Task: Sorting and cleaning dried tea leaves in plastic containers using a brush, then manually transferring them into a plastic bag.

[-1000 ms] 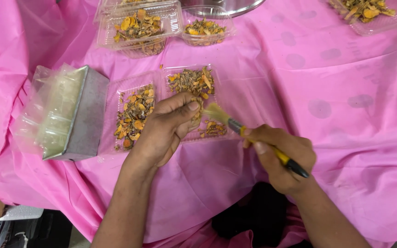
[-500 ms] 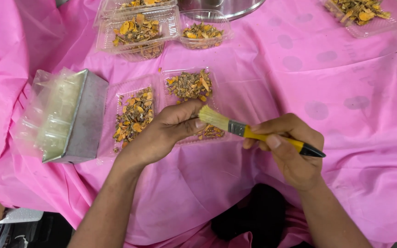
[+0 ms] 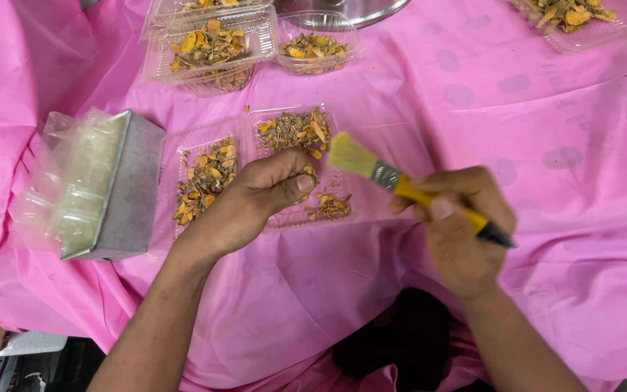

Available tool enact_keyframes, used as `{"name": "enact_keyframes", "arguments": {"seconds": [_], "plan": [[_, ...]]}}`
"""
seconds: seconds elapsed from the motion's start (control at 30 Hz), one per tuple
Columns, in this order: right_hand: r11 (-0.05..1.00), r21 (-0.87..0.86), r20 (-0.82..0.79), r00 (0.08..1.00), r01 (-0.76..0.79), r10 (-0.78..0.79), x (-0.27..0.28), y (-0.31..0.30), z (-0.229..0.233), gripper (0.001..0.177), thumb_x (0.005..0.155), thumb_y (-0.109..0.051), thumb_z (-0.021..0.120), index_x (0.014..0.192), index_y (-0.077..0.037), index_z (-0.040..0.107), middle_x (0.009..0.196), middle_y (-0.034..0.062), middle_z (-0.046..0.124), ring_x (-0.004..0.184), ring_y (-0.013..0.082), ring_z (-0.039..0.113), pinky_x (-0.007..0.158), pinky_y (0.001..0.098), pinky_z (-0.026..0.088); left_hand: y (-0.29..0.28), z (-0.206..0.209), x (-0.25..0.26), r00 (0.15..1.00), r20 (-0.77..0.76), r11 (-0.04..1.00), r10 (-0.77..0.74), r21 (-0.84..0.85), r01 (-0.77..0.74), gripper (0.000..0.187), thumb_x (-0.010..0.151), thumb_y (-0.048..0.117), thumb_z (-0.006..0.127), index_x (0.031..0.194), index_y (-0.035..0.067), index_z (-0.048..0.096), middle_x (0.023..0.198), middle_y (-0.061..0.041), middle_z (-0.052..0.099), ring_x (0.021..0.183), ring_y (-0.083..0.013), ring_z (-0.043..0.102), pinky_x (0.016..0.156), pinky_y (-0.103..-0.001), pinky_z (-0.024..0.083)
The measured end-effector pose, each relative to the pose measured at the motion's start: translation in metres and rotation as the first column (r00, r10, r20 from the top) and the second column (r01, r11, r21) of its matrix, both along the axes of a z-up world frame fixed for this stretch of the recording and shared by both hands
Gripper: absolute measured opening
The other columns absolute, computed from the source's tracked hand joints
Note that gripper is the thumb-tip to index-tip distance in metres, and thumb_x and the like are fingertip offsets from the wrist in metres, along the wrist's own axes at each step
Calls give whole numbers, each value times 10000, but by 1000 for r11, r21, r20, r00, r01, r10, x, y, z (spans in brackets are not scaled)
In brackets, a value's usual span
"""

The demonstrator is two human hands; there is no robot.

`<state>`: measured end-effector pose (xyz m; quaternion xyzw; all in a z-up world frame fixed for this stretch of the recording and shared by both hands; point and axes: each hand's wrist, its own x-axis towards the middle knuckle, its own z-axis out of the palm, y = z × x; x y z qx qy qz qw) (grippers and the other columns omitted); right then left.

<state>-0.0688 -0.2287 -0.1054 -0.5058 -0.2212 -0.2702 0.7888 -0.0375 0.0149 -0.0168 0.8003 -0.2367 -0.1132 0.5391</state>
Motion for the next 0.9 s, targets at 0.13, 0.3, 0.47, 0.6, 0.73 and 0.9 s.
{"name": "enact_keyframes", "arguments": {"seconds": [0.13, 0.3, 0.47, 0.6, 0.73, 0.9], "plan": [[957, -272, -2, 995, -100, 103, -15, 8, 8, 179, 1028, -83, 539, 1112, 49, 625, 1043, 188, 709, 836, 278, 775, 818, 335, 665, 0, -8, 6, 997, 47, 998, 63, -28, -61, 155, 1029, 206, 579, 886, 146, 581, 819, 68, 460, 780, -62, 409, 685, -233, 328], [993, 85, -124, 990, 85, -74, -18, 25, 2, 194, 1047, -170, 570, 1085, 18, 539, 993, 227, 702, 786, 283, 742, 701, 352, 658, -12, -11, 0, 985, 13, 948, 172, -276, -162, 298, 1035, 227, 542, 779, 169, 404, 715, 58, 322, 604, -50, 257, 531, -228, 194], [993, 38, -27, 993, -114, 115, -18, 20, -2, 132, 997, -123, 595, 1012, 7, 616, 963, 173, 715, 713, 253, 748, 639, 275, 602, -14, -13, 0, 985, 49, 952, 165, -270, -146, 239, 1047, 266, 526, 845, 154, 463, 738, 65, 359, 616, -38, 278, 534, -219, 223], [967, 231, -106, 984, -112, 140, -17, 24, 0, 238, 1007, -163, 641, 1109, 36, 557, 1014, 211, 688, 830, 343, 748, 761, 379, 655, -13, -17, 2, 988, 1, 942, 153, -303, -145, 266, 1026, 320, 547, 841, 157, 449, 694, 74, 347, 592, -35, 260, 506, -228, 199], [958, -166, -62, 972, -235, 228, -22, 21, 6, 181, 1030, -180, 572, 1084, -14, 621, 851, 177, 726, 727, 217, 755, 605, 206, 476, -15, -15, 7, 977, 38, 945, 208, -265, -191, 266, 1024, 281, 551, 810, 167, 442, 681, 66, 344, 608, -49, 305, 531, -232, 246], [993, -99, -190, 980, -71, 52, -19, 22, 14, 178, 1000, -38, 451, 1098, 34, 581, 876, 250, 723, 767, 297, 780, 691, 301, 624, -18, -15, 9, 983, -75, 922, 165, -343, -181, 265, 1013, 294, 563, 823, 167, 429, 643, 70, 281, 543, -38, 228, 473, -228, 150]]}}
